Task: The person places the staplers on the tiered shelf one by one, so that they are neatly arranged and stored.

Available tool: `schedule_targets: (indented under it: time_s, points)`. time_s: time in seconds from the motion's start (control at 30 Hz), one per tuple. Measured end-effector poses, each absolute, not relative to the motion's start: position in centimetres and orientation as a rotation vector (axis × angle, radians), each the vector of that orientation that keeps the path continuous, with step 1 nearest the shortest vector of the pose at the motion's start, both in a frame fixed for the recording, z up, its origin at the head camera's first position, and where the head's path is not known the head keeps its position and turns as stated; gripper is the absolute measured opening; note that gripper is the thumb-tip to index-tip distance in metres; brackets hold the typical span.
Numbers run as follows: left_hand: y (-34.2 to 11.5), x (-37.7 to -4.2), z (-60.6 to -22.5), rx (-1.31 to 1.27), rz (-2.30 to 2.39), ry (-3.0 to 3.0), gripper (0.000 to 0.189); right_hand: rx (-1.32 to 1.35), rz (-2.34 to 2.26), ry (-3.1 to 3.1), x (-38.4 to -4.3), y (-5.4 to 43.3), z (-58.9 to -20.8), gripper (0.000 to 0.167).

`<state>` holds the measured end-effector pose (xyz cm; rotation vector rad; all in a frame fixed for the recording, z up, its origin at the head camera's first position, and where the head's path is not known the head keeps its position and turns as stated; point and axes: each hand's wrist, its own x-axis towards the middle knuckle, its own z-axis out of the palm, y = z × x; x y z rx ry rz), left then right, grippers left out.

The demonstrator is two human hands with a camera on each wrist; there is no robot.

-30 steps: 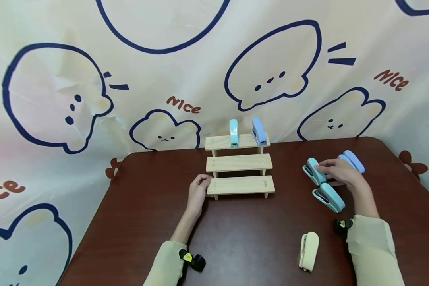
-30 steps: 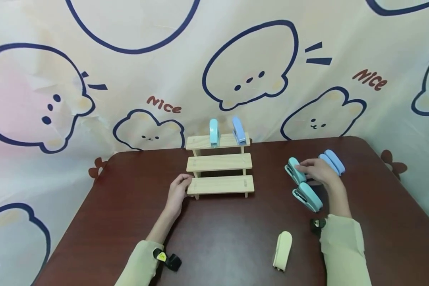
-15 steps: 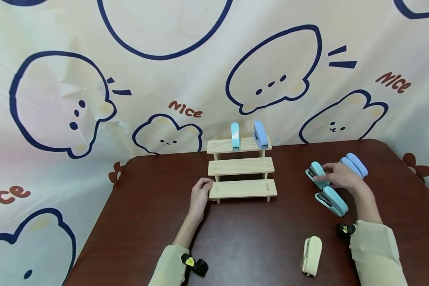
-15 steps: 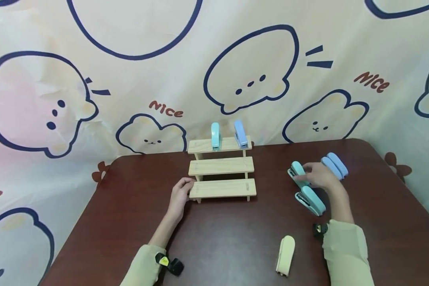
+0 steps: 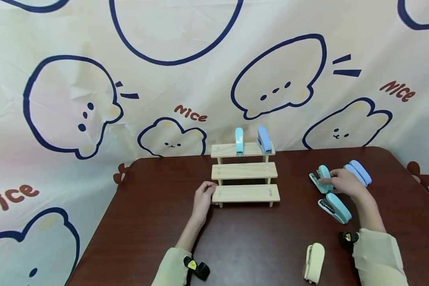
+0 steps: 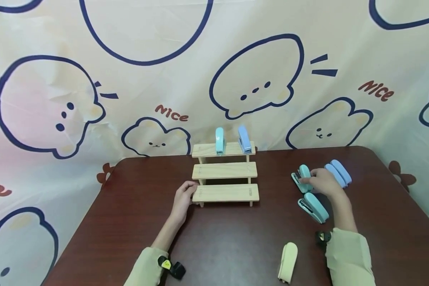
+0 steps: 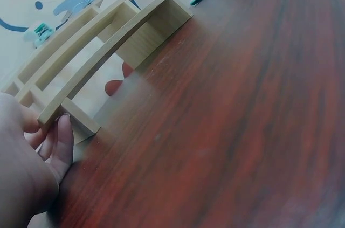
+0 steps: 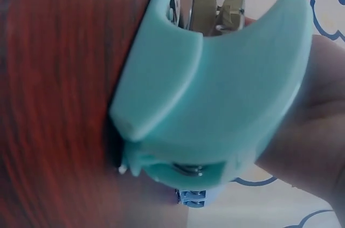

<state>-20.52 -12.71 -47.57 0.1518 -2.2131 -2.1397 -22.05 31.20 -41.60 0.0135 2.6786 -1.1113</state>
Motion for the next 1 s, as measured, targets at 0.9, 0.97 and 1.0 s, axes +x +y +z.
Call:
schedule_targets:
  time_s: [0.9, 0.97, 1.0]
  points:
    - [-12.6, -20.0, -47.4, 0.177, -2.145, -2.212, 0.021, 0.096, -2.47, 1.704, -21.5, 32.4, -38.8, 0.083]
    - [-12.5, -20.2, -47.4, 0.178, -2.143, -2.213, 0.02, 0.112, -2.498, 1.646, -21.5, 32.5, -38.8, 0.091]
    - [-12.5, -20.3, -47.4, 0.177, -2.14, -2.214, 0.02, 0.119, -2.52, 1.605, -21.6, 32.5, -38.8, 0.091]
